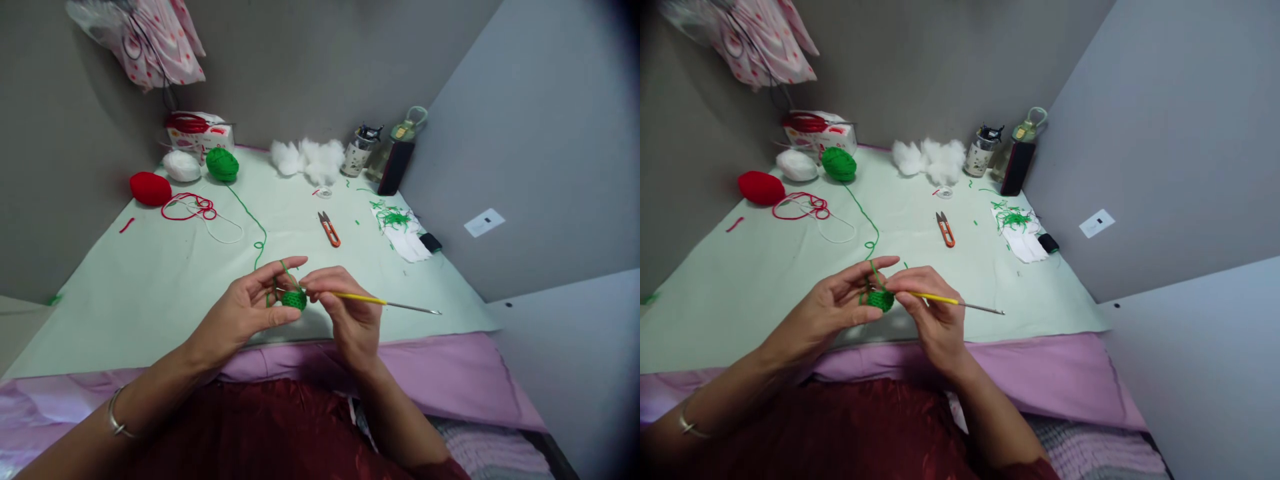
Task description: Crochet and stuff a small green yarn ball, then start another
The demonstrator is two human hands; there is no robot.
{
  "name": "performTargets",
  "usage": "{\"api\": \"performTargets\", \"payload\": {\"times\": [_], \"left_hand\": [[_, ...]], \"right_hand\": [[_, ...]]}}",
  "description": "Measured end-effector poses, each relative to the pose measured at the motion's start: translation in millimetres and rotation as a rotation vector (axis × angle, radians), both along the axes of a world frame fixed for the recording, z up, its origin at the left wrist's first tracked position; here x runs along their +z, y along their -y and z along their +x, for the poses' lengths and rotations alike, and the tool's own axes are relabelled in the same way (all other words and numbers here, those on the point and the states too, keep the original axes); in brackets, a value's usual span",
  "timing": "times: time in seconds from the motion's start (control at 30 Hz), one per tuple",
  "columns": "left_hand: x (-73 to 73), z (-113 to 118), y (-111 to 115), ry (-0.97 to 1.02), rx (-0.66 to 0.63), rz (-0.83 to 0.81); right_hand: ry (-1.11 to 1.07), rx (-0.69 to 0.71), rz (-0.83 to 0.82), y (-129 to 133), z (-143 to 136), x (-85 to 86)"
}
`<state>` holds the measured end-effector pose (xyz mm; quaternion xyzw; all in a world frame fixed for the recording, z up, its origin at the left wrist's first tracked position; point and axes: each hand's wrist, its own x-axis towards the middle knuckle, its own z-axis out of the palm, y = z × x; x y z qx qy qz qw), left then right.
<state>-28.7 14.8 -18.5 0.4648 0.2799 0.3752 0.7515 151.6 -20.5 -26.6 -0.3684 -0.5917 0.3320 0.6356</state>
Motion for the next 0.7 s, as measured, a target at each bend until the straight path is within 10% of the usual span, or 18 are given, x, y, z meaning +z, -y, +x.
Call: {"api": "performTargets", "payload": {"times": [0.37,0.7], "left_hand": [[13.5,-4,-2,-0.189,0.062,0.177],[16.3,-4,-2,-0.354,0.094,0.329]], "right_hand": [[-0.342,0.202,-0.189,-7,3,-0.1],[0.113,0.159,-0.082,0,21,16.0]]}}
